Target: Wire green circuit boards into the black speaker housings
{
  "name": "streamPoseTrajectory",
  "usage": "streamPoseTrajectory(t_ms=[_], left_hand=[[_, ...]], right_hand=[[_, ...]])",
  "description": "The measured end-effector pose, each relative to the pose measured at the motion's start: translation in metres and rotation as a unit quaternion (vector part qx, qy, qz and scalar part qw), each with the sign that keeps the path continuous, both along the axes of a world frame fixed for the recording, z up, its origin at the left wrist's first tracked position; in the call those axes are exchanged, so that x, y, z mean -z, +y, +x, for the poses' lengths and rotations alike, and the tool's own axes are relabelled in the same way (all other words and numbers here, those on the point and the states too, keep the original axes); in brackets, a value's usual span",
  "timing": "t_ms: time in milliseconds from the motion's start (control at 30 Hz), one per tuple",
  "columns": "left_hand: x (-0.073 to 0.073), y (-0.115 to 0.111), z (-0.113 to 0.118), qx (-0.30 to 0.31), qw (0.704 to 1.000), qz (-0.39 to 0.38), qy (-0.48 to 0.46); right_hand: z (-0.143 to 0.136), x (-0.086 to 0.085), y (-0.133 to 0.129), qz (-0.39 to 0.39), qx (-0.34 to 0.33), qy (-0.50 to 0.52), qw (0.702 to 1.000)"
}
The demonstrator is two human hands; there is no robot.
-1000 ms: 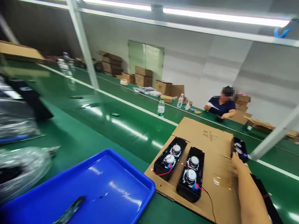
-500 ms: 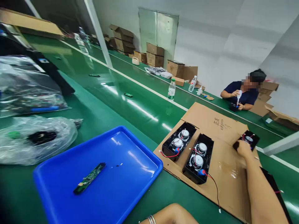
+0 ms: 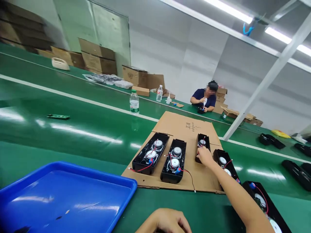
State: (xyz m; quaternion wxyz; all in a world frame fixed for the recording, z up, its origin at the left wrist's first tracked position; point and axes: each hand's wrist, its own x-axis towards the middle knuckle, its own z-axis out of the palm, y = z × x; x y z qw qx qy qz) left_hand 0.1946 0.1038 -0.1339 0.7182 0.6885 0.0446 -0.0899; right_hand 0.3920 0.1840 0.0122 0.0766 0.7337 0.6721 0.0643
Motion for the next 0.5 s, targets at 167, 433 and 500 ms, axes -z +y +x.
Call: streamPoseTrajectory(t_ms=[167, 433, 500], left_hand=[[-0.011, -0.002, 0.0, -0.009, 1.0, -0.018, -0.001], [-0.031, 0.001, 0.0, -0.061, 0.997, -0.035, -0.039], [-0.035, -0.004, -0.003, -0.122, 0.99, -0.043, -0.055]], right_hand=[[-0.029, 0.002, -0.06, 0.008, -0.033, 0.005, 0.999], [-0.07, 0.008, -0.146, 0.143, -0.081, -0.059, 0.985], [-0.092, 0.02, -0.177, 0.244, -0.141, -0.037, 0.959]])
